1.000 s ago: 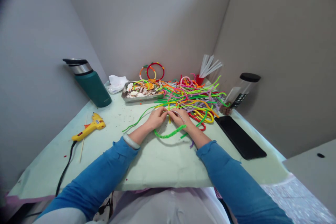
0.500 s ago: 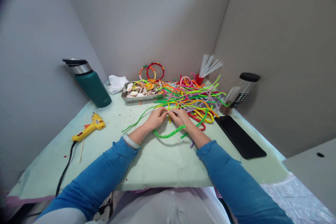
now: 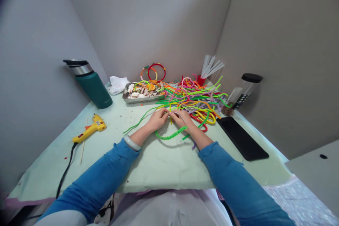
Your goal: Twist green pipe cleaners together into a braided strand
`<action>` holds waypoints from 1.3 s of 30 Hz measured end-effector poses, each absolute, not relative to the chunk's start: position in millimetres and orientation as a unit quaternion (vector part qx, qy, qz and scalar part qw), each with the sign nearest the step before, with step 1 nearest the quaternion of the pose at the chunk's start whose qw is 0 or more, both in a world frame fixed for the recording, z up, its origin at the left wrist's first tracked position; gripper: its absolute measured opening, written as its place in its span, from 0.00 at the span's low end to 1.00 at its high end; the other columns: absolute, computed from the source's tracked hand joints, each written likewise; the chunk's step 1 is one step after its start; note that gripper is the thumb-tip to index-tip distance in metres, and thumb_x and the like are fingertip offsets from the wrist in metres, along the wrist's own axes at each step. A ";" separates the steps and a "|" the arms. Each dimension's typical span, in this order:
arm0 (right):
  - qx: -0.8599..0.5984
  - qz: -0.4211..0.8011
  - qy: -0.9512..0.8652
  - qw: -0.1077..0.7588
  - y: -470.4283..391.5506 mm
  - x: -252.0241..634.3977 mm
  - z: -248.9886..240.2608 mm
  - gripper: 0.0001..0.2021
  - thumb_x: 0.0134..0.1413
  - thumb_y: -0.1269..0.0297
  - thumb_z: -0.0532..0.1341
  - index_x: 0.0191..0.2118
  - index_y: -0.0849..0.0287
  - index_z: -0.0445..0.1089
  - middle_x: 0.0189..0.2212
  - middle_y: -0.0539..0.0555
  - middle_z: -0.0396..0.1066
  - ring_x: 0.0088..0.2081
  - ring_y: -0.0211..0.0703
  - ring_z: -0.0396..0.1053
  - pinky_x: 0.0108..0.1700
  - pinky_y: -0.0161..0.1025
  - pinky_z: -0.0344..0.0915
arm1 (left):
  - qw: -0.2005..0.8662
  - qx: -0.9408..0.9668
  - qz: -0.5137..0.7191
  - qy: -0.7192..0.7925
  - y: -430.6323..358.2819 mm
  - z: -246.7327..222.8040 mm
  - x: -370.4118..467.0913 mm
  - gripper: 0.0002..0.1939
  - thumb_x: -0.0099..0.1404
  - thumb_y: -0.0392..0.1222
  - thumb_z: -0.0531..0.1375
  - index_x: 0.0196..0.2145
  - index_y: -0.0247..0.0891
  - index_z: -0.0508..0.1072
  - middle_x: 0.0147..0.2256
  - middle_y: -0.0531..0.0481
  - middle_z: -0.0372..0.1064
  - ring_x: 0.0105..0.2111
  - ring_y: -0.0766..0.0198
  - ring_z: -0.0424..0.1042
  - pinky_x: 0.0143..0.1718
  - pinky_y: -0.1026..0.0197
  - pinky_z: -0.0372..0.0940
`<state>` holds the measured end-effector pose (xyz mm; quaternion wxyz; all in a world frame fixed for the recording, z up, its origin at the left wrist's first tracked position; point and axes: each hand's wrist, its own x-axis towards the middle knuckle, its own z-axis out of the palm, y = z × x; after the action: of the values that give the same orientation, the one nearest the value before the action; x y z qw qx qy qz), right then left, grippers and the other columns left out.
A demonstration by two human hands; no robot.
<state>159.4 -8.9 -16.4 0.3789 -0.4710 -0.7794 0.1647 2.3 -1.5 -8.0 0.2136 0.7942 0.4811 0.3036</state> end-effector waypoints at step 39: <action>-0.465 0.176 -0.774 0.393 -11.8 156.7 -10.9 0.16 0.55 0.57 0.49 0.23 0.59 0.66 0.22 0.52 0.67 0.25 0.39 0.61 0.28 0.35 0.56 | 0.205 0.789 0.313 0.487 -1.6 -7.4 3.9 0.11 0.61 0.39 0.49 0.36 0.37 0.69 0.31 0.49 0.70 0.31 0.65 0.66 0.34 0.64 0.58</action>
<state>156.7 -11.8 -10.9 0.3925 -0.4647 -0.7740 0.1757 3.9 -1.6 -7.4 0.2046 0.7892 0.4873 0.3128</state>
